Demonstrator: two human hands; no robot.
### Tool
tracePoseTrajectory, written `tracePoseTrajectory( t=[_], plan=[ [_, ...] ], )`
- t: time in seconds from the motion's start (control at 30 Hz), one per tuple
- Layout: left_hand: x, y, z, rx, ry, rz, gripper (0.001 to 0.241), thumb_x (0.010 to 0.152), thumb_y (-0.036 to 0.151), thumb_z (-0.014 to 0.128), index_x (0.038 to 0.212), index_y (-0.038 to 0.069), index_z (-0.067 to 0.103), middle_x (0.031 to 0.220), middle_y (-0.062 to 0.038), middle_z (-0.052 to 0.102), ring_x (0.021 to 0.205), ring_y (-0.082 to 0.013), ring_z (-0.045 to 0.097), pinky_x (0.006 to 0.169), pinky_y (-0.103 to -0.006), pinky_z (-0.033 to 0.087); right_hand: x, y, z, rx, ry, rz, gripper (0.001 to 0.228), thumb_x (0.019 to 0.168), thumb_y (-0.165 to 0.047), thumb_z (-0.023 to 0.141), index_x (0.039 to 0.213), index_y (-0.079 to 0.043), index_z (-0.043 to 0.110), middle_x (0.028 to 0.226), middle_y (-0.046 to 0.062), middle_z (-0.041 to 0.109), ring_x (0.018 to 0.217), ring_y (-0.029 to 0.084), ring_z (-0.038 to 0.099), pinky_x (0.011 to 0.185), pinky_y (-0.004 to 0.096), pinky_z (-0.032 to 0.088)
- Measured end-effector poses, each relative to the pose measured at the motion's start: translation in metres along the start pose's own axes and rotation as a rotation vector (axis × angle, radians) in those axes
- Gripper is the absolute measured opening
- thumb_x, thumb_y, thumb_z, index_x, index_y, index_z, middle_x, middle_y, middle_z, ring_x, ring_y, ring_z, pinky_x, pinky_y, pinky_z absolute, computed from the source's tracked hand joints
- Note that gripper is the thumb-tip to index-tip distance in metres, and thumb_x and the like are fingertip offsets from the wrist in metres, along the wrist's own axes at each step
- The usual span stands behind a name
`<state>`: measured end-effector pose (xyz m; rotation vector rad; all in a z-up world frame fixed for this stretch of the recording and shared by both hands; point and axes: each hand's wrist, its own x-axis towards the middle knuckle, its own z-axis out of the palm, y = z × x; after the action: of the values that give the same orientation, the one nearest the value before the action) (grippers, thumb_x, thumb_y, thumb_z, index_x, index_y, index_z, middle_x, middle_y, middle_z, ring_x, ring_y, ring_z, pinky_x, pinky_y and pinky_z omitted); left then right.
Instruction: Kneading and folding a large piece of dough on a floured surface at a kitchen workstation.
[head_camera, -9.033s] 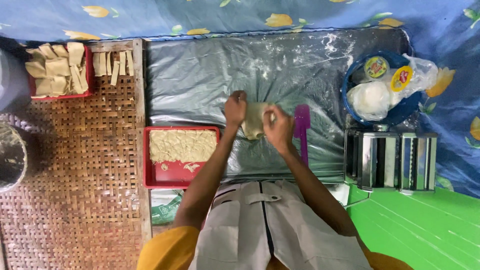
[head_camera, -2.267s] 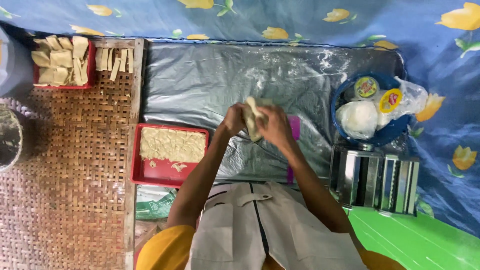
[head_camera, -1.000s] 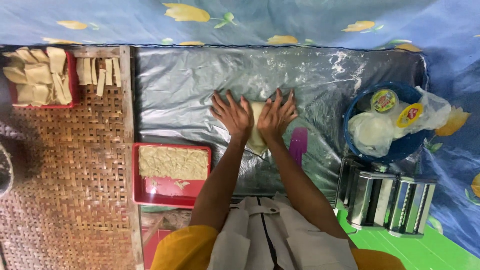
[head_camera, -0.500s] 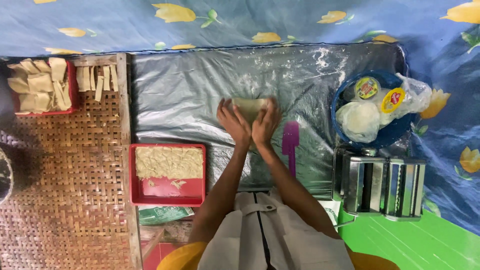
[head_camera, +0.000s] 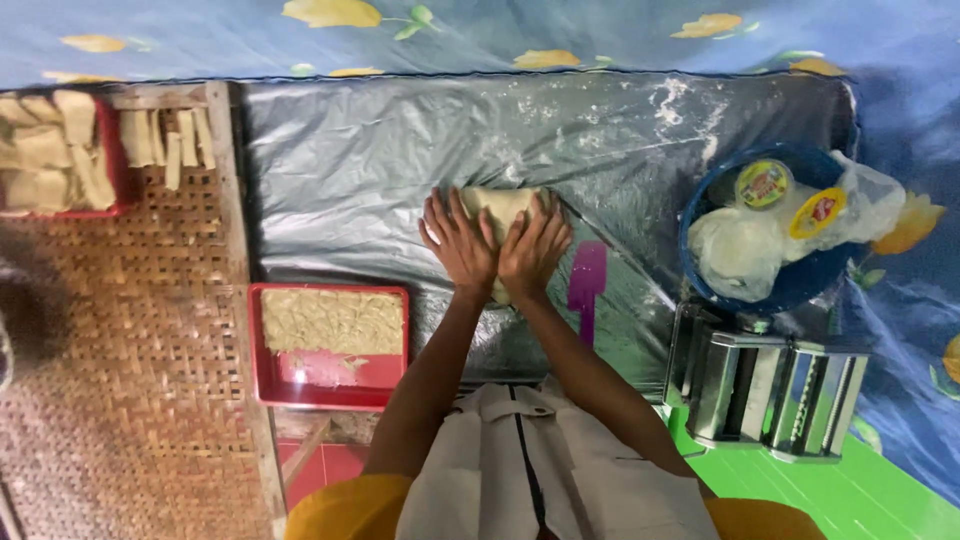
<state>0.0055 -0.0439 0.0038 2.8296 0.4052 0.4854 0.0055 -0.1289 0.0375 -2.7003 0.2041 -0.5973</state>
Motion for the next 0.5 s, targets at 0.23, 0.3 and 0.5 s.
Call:
tracePoseTrajectory(
  t=[0.23,0.3,0.5],
  plan=[
    [0.002,0.006,-0.010,0.077,-0.055,0.144,0.054,0.107,0.042,0.043,0.158,0.023,0.042,0.160,-0.022,0.038,0.149,-0.0392,0.037,0.120,-0.0601,0.023,-0.010,0.022,0.015,0.157,0.020,0.123,0.033,0.107,-0.028,0.050,0.136,-0.013,0.056,0.129,0.018,0.057,0.113,0.040,0.057,0.096,0.053,0.039],
    [0.004,0.006,-0.015,0.078,-0.096,0.315,0.059,0.103,0.036,0.052,0.159,0.025,0.039,0.164,-0.023,0.032,0.153,-0.0396,0.029,0.120,-0.0624,0.020,-0.008,0.038,0.019,0.489,0.028,0.068,0.037,0.112,-0.034,0.040,0.126,-0.008,0.063,0.120,0.018,0.063,0.114,0.039,0.058,0.101,0.047,0.041],
    [0.009,0.017,-0.023,-0.010,-0.231,0.386,0.048,0.105,0.009,0.040,0.151,0.002,0.051,0.165,-0.025,0.031,0.155,-0.0396,0.024,0.122,-0.0578,0.018,0.022,0.081,-0.082,0.666,-0.048,0.244,0.027,0.085,-0.002,0.069,0.109,-0.015,0.072,0.088,0.008,0.077,0.090,0.035,0.074,0.080,0.043,0.056]
  ],
)
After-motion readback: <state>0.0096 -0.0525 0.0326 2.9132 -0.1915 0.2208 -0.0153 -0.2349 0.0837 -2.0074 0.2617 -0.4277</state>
